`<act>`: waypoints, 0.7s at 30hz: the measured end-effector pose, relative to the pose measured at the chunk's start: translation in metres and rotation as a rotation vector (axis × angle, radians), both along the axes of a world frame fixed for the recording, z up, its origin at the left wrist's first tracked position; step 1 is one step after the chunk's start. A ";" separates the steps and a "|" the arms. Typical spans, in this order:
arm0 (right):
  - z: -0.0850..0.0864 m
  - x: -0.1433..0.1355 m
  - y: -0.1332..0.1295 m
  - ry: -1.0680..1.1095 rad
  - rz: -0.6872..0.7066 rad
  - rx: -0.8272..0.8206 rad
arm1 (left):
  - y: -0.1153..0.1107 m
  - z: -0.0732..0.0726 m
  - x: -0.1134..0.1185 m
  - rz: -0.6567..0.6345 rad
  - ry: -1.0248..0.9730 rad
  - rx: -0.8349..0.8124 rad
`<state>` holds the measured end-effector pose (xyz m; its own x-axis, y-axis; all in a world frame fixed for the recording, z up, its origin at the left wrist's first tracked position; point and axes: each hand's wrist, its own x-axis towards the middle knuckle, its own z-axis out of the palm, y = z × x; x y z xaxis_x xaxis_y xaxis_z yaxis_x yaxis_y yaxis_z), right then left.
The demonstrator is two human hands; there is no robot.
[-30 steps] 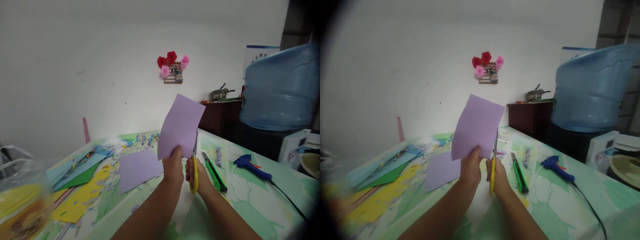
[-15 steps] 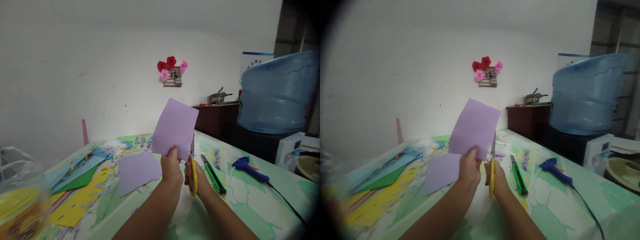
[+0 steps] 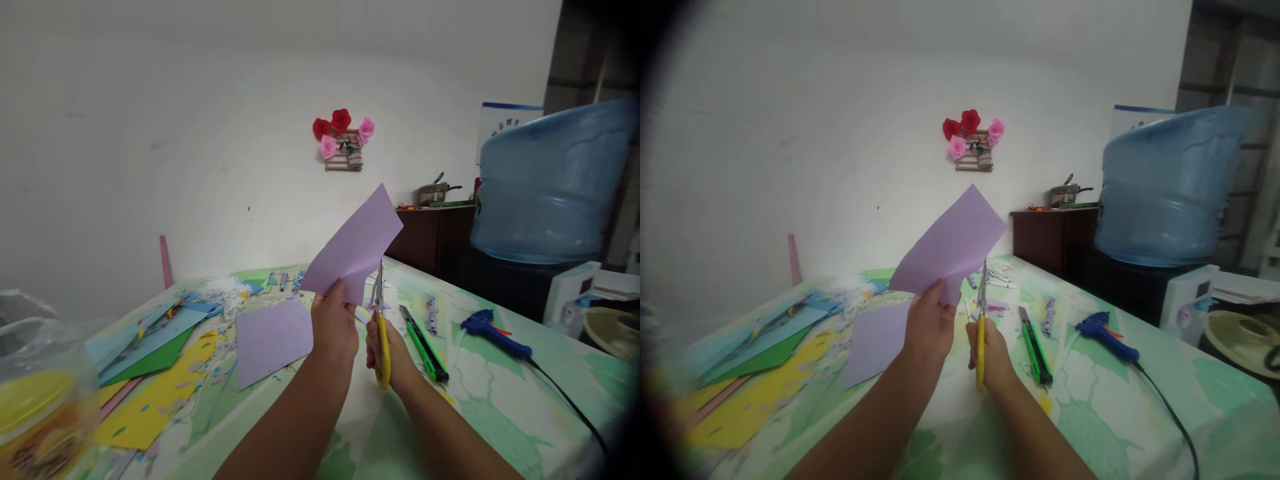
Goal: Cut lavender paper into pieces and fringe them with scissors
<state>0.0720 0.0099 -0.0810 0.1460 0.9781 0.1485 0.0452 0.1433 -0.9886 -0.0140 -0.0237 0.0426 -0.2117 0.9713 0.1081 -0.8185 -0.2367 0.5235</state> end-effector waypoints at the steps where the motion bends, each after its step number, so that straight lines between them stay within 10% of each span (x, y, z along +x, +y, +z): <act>1: 0.001 0.000 -0.001 0.005 0.003 -0.001 | 0.000 0.001 -0.002 0.005 0.004 -0.004; 21: 0.022 0.000 -0.002 0.340 0.023 0.015 | 0.024 -0.001 -0.034 0.147 0.541 -0.164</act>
